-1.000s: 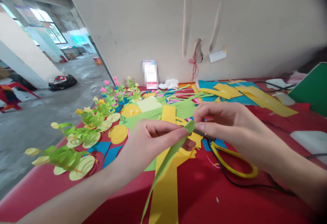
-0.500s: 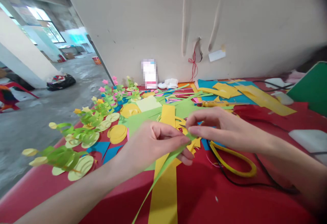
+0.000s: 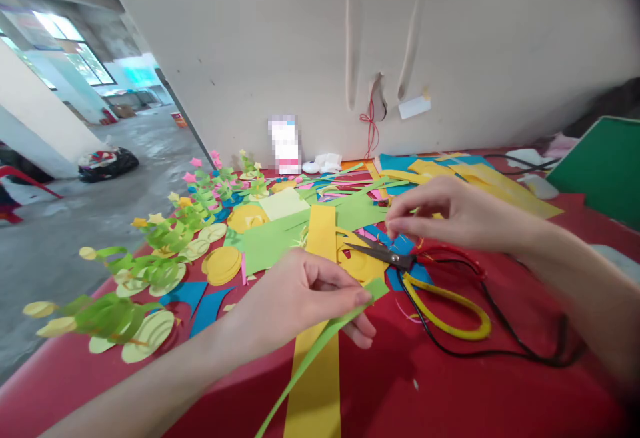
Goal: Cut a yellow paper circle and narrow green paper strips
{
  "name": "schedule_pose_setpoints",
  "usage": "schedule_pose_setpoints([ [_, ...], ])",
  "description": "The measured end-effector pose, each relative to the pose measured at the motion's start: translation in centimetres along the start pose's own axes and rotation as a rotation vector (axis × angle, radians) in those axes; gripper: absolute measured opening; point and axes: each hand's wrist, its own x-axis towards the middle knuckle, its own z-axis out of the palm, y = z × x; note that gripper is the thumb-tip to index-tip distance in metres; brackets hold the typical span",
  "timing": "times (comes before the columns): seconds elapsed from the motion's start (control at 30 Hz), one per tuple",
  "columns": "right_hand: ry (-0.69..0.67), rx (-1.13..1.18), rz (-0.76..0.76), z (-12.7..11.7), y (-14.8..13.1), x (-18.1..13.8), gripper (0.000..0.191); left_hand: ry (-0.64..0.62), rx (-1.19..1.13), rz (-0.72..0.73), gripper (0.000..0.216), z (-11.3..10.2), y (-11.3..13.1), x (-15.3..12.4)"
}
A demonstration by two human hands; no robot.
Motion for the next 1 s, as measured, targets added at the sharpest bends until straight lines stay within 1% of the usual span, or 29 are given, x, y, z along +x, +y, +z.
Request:
schedule_pose_setpoints([
  [0.1,-0.204,0.096,-0.097,1.1,-0.9,0.1,0.021,0.017,0.033,-0.009,0.024,0.1,-0.2,0.2],
  [0.13,-0.25,0.125,-0.139,1.6,-1.2,0.1,0.019,0.023,0.042,-0.006,0.024,0.2,-0.2,0.2],
  [0.23,-0.287,0.169,-0.233,2.4,-1.3,0.4,0.018,0.043,0.069,-0.003,0.025,0.4,-0.2,0.3],
  [0.3,-0.286,0.178,-0.25,2.2,-0.8,0.4,0.02,0.057,0.093,0.0,0.026,0.6,-0.2,0.2],
  [0.47,-0.215,0.179,-0.199,-0.1,1.1,-0.1,0.022,0.128,0.17,-0.033,0.027,0.4,-0.4,-0.3],
  [0.6,-0.135,0.128,-0.092,-1.6,2.3,-0.5,0.021,0.195,0.095,-0.093,0.024,-0.1,-0.7,-0.4],
  [0.67,-0.169,0.123,-0.029,-1.8,2.9,-0.5,0.023,0.207,0.063,-0.1,0.022,-0.3,-0.9,-0.4],
  [0.73,-0.269,0.12,0.025,-1.9,3.3,-0.4,0.027,0.199,0.047,-0.103,0.021,-0.5,-1.2,-0.3],
  [0.8,-0.317,0.087,0.054,-1.8,3.3,-0.2,0.028,0.179,0.027,-0.114,0.02,-0.6,-1.4,-0.1],
  [0.93,-0.286,0.035,0.068,-1.0,1.7,0.1,0.033,0.117,0.016,-0.134,0.022,-0.6,-1.9,0.1],
  [1.0,-0.347,0.062,0.042,0.0,0.5,0.2,0.034,0.085,0.009,-0.15,0.022,-0.4,-2.0,0.2],
])
